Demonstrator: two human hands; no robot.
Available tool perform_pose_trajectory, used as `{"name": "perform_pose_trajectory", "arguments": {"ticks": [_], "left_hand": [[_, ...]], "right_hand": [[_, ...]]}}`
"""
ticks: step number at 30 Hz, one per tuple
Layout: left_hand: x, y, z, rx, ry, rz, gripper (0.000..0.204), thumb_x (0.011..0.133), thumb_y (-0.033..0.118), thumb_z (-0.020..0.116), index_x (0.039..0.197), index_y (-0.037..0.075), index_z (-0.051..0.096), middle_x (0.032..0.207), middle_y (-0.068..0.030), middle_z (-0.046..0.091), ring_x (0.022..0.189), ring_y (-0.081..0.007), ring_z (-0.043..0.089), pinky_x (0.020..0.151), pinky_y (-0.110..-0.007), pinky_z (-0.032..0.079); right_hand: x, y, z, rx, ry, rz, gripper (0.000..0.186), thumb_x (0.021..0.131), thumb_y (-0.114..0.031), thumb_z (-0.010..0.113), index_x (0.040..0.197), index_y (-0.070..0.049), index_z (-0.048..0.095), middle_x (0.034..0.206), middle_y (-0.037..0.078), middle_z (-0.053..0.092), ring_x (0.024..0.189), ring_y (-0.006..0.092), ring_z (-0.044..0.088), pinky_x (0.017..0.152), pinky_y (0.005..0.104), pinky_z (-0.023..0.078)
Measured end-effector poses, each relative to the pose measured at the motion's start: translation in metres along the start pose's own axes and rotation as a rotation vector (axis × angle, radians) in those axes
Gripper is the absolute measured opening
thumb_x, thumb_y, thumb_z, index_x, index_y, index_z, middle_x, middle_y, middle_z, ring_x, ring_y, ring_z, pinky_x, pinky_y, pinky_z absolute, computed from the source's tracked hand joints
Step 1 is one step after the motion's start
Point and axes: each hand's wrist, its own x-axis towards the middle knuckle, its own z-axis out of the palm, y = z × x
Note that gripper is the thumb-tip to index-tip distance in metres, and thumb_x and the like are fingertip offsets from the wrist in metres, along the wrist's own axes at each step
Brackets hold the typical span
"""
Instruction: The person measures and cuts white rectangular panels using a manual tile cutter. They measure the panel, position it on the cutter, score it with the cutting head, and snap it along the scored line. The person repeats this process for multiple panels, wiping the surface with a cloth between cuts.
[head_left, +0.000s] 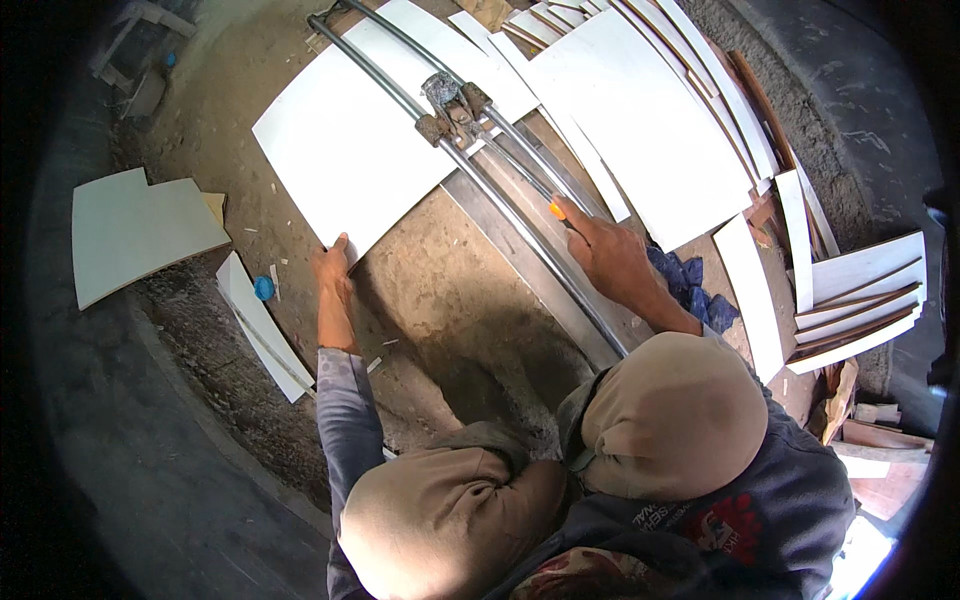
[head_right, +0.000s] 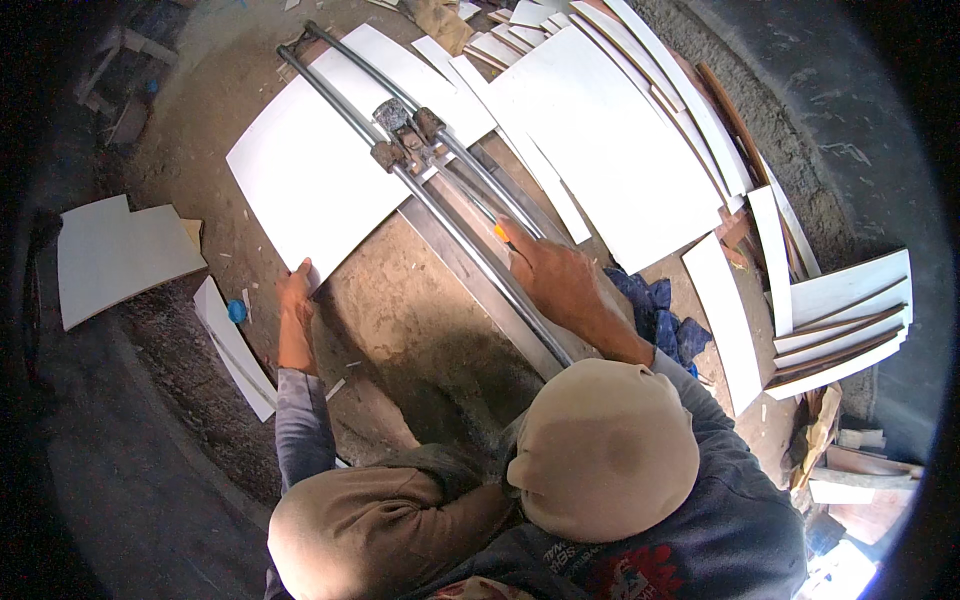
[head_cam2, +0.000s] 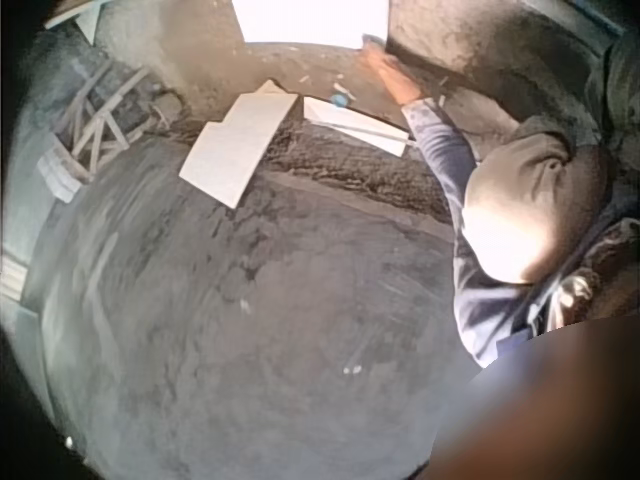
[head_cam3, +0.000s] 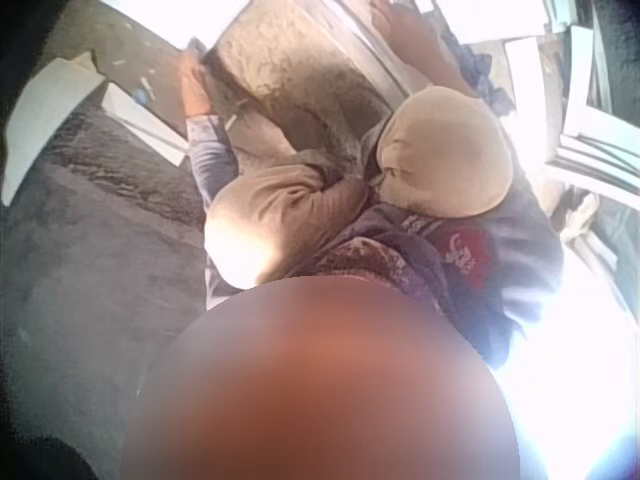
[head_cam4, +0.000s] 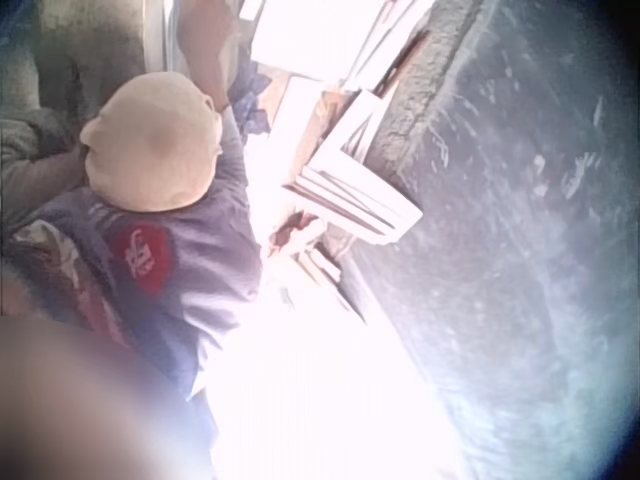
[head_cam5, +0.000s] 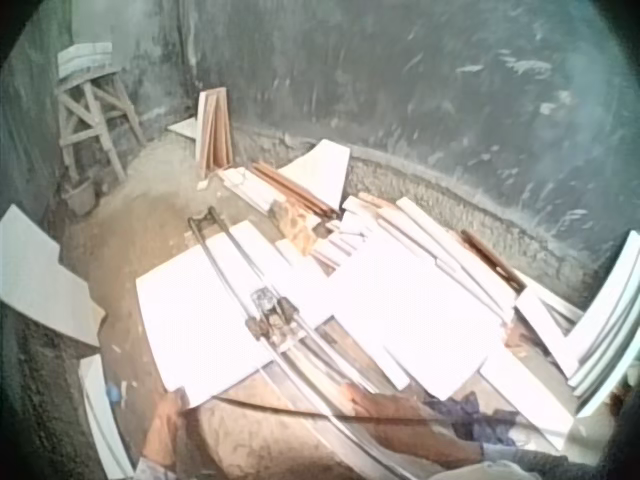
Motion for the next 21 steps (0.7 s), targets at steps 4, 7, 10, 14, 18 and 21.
{"name": "perform_pose_trajectory", "arguments": {"ticks": [4,7,10,14,18,21], "left_hand": [[0.004,-0.003,0.0,-0.027,-0.005,-0.021,0.081,0.099,0.026,0.071,0.16,-0.006,0.028,0.162,-0.0301,0.034,0.15,-0.0423,0.038,0.124,-0.055,0.03],[-0.003,0.0,0.001,-0.024,0.016,-0.02,0.08,0.099,0.026,0.071,0.159,-0.006,0.028,0.162,-0.0298,0.035,0.15,-0.0421,0.038,0.124,-0.055,0.03],[-0.014,0.007,0.001,-0.029,0.022,-0.031,0.08,0.1,0.026,0.07,0.16,-0.006,0.028,0.162,-0.0296,0.035,0.15,-0.0419,0.038,0.124,-0.055,0.03],[-0.018,0.01,0.0,-0.045,0.005,-0.029,0.08,0.099,0.025,0.071,0.159,-0.006,0.028,0.162,-0.0294,0.035,0.15,-0.0412,0.038,0.123,-0.055,0.031],[-0.007,0.002,0.0,-0.014,0.023,-0.031,0.077,0.099,0.023,0.071,0.157,-0.009,0.031,0.16,-0.0303,0.039,0.147,-0.0407,0.042,0.122,-0.053,0.033],[0.002,0.001,-0.001,-0.025,-0.042,0.042,0.074,0.1,0.022,0.07,0.155,-0.01,0.033,0.157,-0.0315,0.042,0.143,-0.0411,0.047,0.12,-0.054,0.035]], "right_hand": [[-0.003,0.002,0.0,-0.023,-0.02,0.015,0.057,0.103,-0.023,0.051,0.159,-0.02,0.042,0.113,0.024,0.072,0.097,0.0409,0.071,0.088,0.0513,0.055],[-0.007,0.001,-0.001,-0.029,-0.044,0.046,0.057,0.103,-0.023,0.051,0.159,-0.02,0.042,0.114,0.024,0.072,0.098,0.0406,0.071,0.088,0.0512,0.055],[-0.012,0.0,-0.003,-0.051,-0.013,0.012,0.058,0.102,-0.022,0.052,0.159,-0.02,0.042,0.112,0.023,0.072,0.097,0.0398,0.071,0.087,0.0509,0.055],[-0.015,0.001,-0.003,-0.031,-0.015,0.014,0.058,0.102,-0.021,0.053,0.159,-0.02,0.043,0.11,0.022,0.072,0.094,0.0383,0.071,0.085,0.0505,0.055],[-0.016,0.007,0.005,0.021,0.066,-0.047,0.056,0.102,-0.022,0.053,0.158,-0.019,0.045,0.104,0.022,0.072,0.088,0.0375,0.07,0.082,0.0505,0.055],[-0.014,0.009,0.012,0.029,0.157,-0.107,0.056,0.101,-0.02,0.055,0.156,-0.018,0.047,0.096,0.02,0.072,0.08,0.0374,0.069,0.077,0.0495,0.055]]}}
